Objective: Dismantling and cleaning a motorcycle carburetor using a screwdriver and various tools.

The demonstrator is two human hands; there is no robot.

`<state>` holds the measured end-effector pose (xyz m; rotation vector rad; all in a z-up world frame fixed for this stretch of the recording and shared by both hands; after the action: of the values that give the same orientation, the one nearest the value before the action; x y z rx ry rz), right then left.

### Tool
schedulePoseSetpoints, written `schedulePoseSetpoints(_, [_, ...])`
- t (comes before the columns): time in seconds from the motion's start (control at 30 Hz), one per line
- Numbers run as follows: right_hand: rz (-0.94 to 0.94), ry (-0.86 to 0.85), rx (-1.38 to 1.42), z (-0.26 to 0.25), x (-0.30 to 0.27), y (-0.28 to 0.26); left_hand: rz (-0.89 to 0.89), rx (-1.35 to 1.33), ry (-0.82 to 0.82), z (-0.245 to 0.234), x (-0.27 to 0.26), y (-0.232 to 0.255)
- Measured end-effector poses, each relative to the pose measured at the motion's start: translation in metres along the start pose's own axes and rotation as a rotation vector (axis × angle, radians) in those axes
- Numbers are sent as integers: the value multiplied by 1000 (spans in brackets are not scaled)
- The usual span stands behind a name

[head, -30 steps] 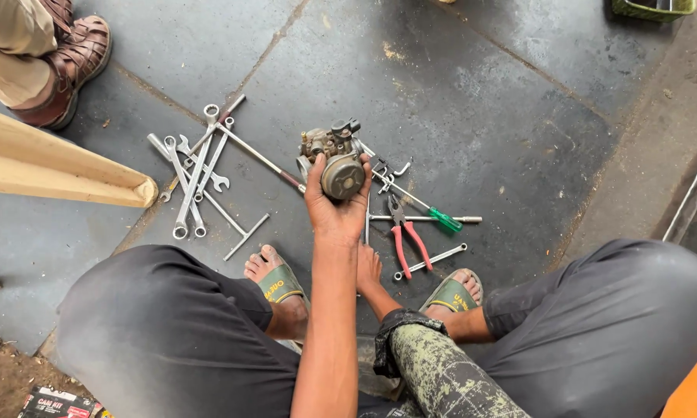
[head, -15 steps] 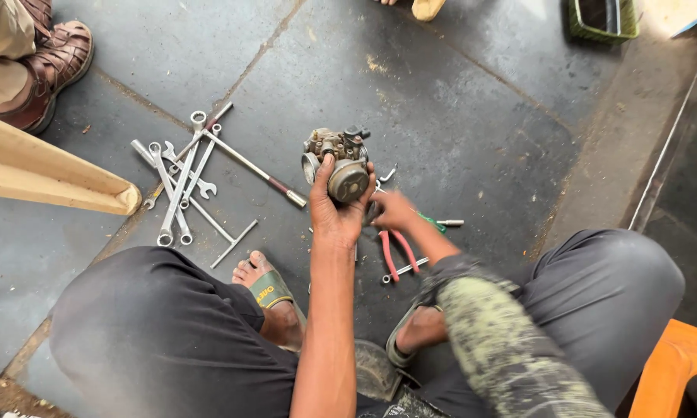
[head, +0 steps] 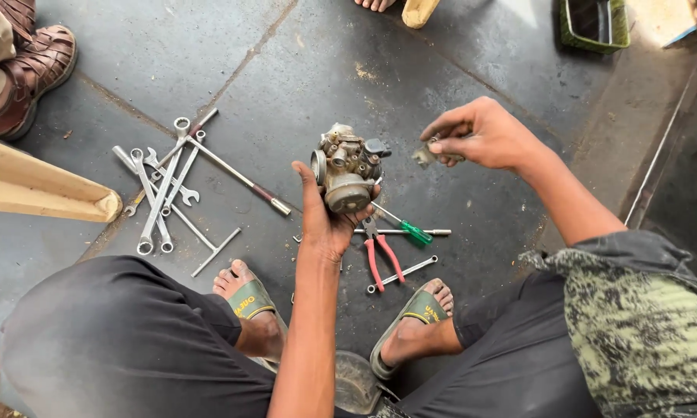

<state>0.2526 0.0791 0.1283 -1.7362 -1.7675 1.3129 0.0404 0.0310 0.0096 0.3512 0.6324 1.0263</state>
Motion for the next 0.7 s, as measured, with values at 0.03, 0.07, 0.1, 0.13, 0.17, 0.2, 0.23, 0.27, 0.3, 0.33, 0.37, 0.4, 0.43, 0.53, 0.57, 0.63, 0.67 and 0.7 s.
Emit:
schedulePoseSetpoints(0.03, [-51, 39, -2, 1, -4, -4, -10, -25, -12, 3, 1, -3])
schedulePoseSetpoints(0.07, [-102, 78, -4, 3, -9, -8, -20, -50, -24, 6, 2, -7])
schedulePoseSetpoints(0.1, [-107, 80, -6, 5, -14, -17, -16, -49, -27, 16, 2, -6])
schedulePoseSetpoints(0.13, [-244, 106, -140, 6, -22, -38, -75, -112, -5, 25, 2, -11])
schedulePoseSetpoints(0.17, [-378, 130, -266, 12, -32, -57, -139, -169, 21, 31, -2, -15])
schedulePoseSetpoints(0.2, [-381, 132, -260, 15, -36, -63, -138, -163, 23, 37, -1, -15])
schedulePoseSetpoints(0.23, [-466, 118, -331, 24, -45, -73, -162, -194, 34, 42, -2, -18])
schedulePoseSetpoints(0.27, [-552, 104, -402, 32, -55, -82, -186, -225, 45, 47, -4, -21])
schedulePoseSetpoints(0.3, [-548, 111, -397, 34, -54, -82, -192, -218, 43, 52, -4, -24])
schedulePoseSetpoints(0.33, [-571, 129, -407, 36, -54, -83, -210, -156, 109, 52, -4, -28])
schedulePoseSetpoints(0.37, [-592, 145, -417, 40, -55, -84, -229, -93, 176, 51, -6, -32])
schedulePoseSetpoints(0.4, [-587, 151, -412, 38, -53, -77, -235, -87, 175, 52, -6, -38])
schedulePoseSetpoints(0.43, [-595, 165, -413, 37, -51, -72, -234, -117, 162, 53, -6, -42])
schedulePoseSetpoints(0.53, [-587, 174, -390, 31, -46, -67, -257, -107, 185, 61, -11, -42])
schedulePoseSetpoints(0.57, [-581, 159, -373, 29, -42, -69, -269, -76, 223, 63, -13, -39])
schedulePoseSetpoints(0.63, [-564, 125, -382, 29, -41, -80, -269, -80, 218, 62, -13, -41])
schedulePoseSetpoints(0.67, [-542, 88, -388, 32, -40, -85, -273, -84, 218, 61, -13, -41])
schedulePoseSetpoints(0.7, [-541, 87, -388, 34, -40, -87, -274, -85, 219, 56, -12, -46])
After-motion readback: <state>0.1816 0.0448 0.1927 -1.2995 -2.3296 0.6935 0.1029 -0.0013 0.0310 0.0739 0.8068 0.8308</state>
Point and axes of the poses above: each hand's wrist, its own x-axis towards the middle knuckle, its own z-axis out of the palm, y = z × x, the point moved 8 cm from there along x, towards the middle knuckle, and after that the axes turned 10 degrees about x, right-handed, at the moved point
